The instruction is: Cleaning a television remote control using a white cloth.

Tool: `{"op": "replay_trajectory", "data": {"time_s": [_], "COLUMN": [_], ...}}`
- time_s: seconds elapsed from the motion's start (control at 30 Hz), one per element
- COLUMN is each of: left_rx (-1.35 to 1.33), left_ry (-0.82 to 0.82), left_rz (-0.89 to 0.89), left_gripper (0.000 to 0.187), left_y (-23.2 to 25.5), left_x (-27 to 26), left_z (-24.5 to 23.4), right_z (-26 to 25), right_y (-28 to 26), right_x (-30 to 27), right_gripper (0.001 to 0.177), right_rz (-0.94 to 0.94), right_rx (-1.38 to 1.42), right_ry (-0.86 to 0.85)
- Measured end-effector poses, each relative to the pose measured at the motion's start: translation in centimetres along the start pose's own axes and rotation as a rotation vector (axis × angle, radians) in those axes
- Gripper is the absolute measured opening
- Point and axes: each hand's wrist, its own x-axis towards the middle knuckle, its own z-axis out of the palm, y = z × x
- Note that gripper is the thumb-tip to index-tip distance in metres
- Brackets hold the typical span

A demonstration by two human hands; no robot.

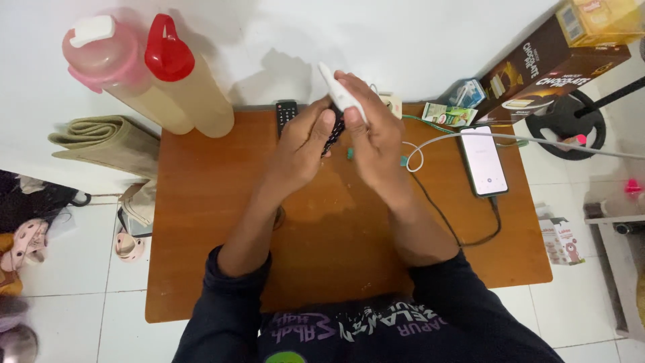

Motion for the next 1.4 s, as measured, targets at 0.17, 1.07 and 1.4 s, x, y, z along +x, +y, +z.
{"op": "replay_trajectory", "data": {"time_s": [0.17,1.07,1.4], "left_rx": [0.084,0.039,-0.032], "left_ry": [0.025,0.017,-0.053], "left_rz": [0.428,0.469,0.248], "left_gripper": [0.052,0.054,0.056], "left_y": [-4.3,-3.6,-4.2], "left_x": [0.9,1.0,0.8], "left_z": [-0.5,-0.4,-0.3], "right_z": [0.9,0.5,0.0], "right_y": [1.5,-0.5,-1.2], "right_x": [-1.2,-0.7,-0.5], "right_gripper": [0.034,0.032,0.034], "right_rz": [-0.253,-0.208,-0.151], "right_rx": [-0.199,-0.215,-0.191], "right_ry": [-0.051,-0.033,-0.019]}}
